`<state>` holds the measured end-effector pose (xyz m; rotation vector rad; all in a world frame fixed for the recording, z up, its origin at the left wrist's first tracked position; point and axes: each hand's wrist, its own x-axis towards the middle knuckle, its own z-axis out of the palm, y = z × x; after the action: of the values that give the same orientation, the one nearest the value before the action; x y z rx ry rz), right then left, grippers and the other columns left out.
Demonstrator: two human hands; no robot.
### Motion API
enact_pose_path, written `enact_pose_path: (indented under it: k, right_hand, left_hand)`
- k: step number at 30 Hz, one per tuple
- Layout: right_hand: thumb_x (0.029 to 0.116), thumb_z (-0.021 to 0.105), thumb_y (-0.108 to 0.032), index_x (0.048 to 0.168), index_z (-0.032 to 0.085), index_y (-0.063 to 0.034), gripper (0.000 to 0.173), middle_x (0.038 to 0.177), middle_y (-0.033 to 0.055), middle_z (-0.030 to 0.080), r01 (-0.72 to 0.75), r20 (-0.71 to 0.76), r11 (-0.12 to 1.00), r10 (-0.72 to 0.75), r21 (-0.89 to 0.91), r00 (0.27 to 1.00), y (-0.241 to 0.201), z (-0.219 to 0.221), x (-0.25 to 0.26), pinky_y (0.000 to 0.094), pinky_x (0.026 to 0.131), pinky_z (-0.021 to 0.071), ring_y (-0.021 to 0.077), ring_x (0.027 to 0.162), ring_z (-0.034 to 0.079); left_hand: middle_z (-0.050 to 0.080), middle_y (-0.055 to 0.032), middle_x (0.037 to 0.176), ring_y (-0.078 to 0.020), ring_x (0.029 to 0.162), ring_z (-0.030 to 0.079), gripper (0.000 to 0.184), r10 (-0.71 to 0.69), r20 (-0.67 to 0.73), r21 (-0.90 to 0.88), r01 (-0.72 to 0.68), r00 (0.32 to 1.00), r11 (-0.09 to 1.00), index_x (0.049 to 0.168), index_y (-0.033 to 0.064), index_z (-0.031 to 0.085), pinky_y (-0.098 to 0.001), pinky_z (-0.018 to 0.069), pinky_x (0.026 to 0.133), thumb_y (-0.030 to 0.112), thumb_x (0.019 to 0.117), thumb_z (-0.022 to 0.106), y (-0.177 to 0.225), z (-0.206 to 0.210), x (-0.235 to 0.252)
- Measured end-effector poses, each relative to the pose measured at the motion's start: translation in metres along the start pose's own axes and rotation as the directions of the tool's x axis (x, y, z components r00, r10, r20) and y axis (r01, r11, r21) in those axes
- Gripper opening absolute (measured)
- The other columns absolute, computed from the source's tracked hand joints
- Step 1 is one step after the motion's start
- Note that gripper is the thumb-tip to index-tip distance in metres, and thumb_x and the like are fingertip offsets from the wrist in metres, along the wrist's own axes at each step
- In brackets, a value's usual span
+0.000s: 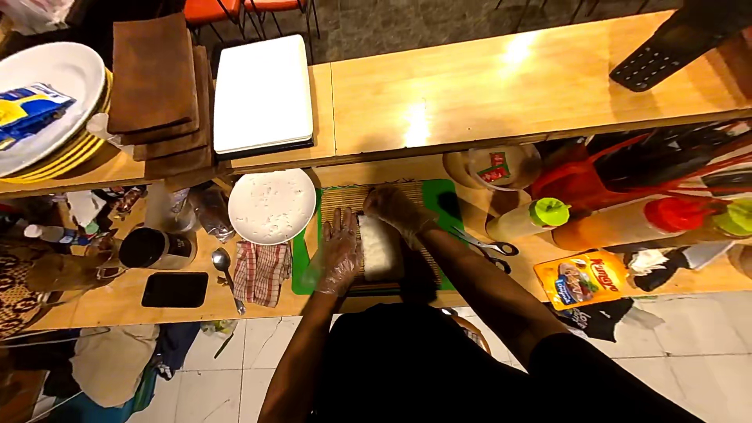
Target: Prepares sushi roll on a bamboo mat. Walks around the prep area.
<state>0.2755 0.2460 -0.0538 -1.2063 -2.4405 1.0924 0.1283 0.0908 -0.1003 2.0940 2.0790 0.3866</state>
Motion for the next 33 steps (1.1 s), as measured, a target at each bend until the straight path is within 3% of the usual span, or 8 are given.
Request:
enact_pose_path:
  k: [5, 11, 15, 19, 23, 26, 31, 33]
  right_hand:
    - [0.098, 0.066, -0.019, 0.103, 0.074, -0.0017, 0.02, 0.109, 0.0188, 0.07, 0.014, 0.063, 0.983, -0.003, -0.183, 0.998, -0.007, 0.008, -0.012, 0.0482, 0.101, 0.0502, 0.0324, 0.109, 0.065]
    - [0.094, 0.073, -0.021, 0.103, 0.072, -0.0048, 0.018, 0.105, 0.0155, 0.07, 0.022, -0.069, 1.0, -0.023, -0.012, 0.997, -0.013, 0.016, -0.038, 0.0503, 0.089, 0.0558, 0.0292, 0.1, 0.068]
    - [0.0965, 0.065, -0.016, 0.102, 0.07, -0.0017, 0.016, 0.101, 0.0154, 0.069, 0.03, -0.093, 0.999, -0.026, 0.037, 0.995, -0.006, 0.026, -0.033, 0.044, 0.09, 0.055, 0.0262, 0.098, 0.067]
    - [0.1022, 0.061, -0.021, 0.112, 0.068, -0.0053, 0.02, 0.11, 0.0159, 0.069, 0.042, -0.095, 0.999, -0.04, 0.025, 0.995, -0.014, 0.02, -0.05, 0.0499, 0.091, 0.0558, 0.0289, 0.103, 0.068]
    - [0.0978, 0.064, -0.018, 0.103, 0.072, -0.0007, 0.019, 0.104, 0.0174, 0.07, -0.014, 0.003, 1.0, 0.014, -0.013, 1.0, -0.015, 0.006, -0.023, 0.0481, 0.095, 0.053, 0.0291, 0.102, 0.067]
    - [0.0974, 0.066, -0.019, 0.103, 0.074, -0.0034, 0.018, 0.102, 0.0159, 0.072, 0.0, -0.014, 0.995, -0.001, -0.096, 1.0, -0.007, -0.004, -0.013, 0.0504, 0.095, 0.0536, 0.0298, 0.101, 0.069]
    - [0.0914, 0.073, -0.018, 0.103, 0.07, -0.0032, 0.019, 0.101, 0.013, 0.069, 0.0, -0.082, 0.995, 0.008, 0.097, 0.997, -0.005, 0.02, -0.023, 0.0422, 0.089, 0.0545, 0.0231, 0.097, 0.066]
    - [0.0984, 0.066, -0.02, 0.111, 0.068, -0.0035, 0.021, 0.111, 0.0157, 0.069, -0.031, -0.037, 1.0, 0.031, -0.002, 0.999, -0.01, 0.024, -0.027, 0.046, 0.096, 0.0532, 0.0269, 0.107, 0.066]
  left_hand:
    - [0.019, -0.0053, 0.171, -0.0239, 0.159, 0.007, 0.059, 0.029, 0.037, 0.013, -0.03, 0.999, 0.999, 0.162, 0.0088, 0.028, -0.0564, 0.0078, 0.128, 0.03, 0.1072, 0.033, 0.006, -0.001, -0.004]
    - [0.018, -0.0067, 0.171, -0.0259, 0.159, 0.007, 0.061, 0.02, 0.065, 0.034, -0.022, 0.998, 0.999, 0.163, 0.0085, 0.025, -0.0567, 0.0096, 0.128, 0.031, 0.107, 0.033, 0.007, -0.003, -0.003]
    - [0.015, -0.0062, 0.172, -0.0253, 0.16, 0.005, 0.062, 0.03, 0.081, 0.021, -0.032, 0.996, 0.999, 0.163, 0.0091, 0.024, -0.0569, 0.0077, 0.128, 0.032, 0.1064, 0.032, 0.006, -0.004, -0.002]
    - [0.015, -0.0066, 0.172, -0.0253, 0.16, 0.005, 0.061, 0.023, 0.081, 0.037, -0.026, 0.996, 0.999, 0.163, 0.0087, 0.024, -0.0568, 0.0073, 0.128, 0.032, 0.1075, 0.03, 0.007, -0.007, 0.0]
    - [0.017, -0.0077, 0.172, -0.0254, 0.159, 0.006, 0.061, 0.034, 0.084, -0.007, -0.034, 0.996, 0.999, 0.163, 0.0079, 0.024, -0.057, 0.0078, 0.128, 0.032, 0.1069, 0.032, 0.005, -0.008, -0.002]
    - [0.016, -0.0055, 0.172, -0.0223, 0.16, 0.005, 0.059, 0.01, 0.044, -0.099, -0.005, 0.999, 0.995, 0.162, 0.0087, 0.027, -0.0547, 0.0065, 0.129, 0.033, 0.1088, 0.031, 0.004, -0.012, -0.003]
    - [0.016, -0.0047, 0.172, -0.024, 0.16, 0.005, 0.058, 0.01, 0.059, -0.008, -0.009, 0.998, 1.0, 0.162, 0.0106, 0.029, -0.056, 0.0072, 0.128, 0.031, 0.1082, 0.032, 0.006, -0.01, 0.0]
    - [0.015, -0.0041, 0.172, -0.0251, 0.16, 0.004, 0.057, 0.005, 0.086, 0.023, -0.007, 0.996, 1.0, 0.162, 0.0123, 0.028, -0.0567, 0.0071, 0.128, 0.032, 0.1088, 0.03, 0.007, -0.008, 0.001]
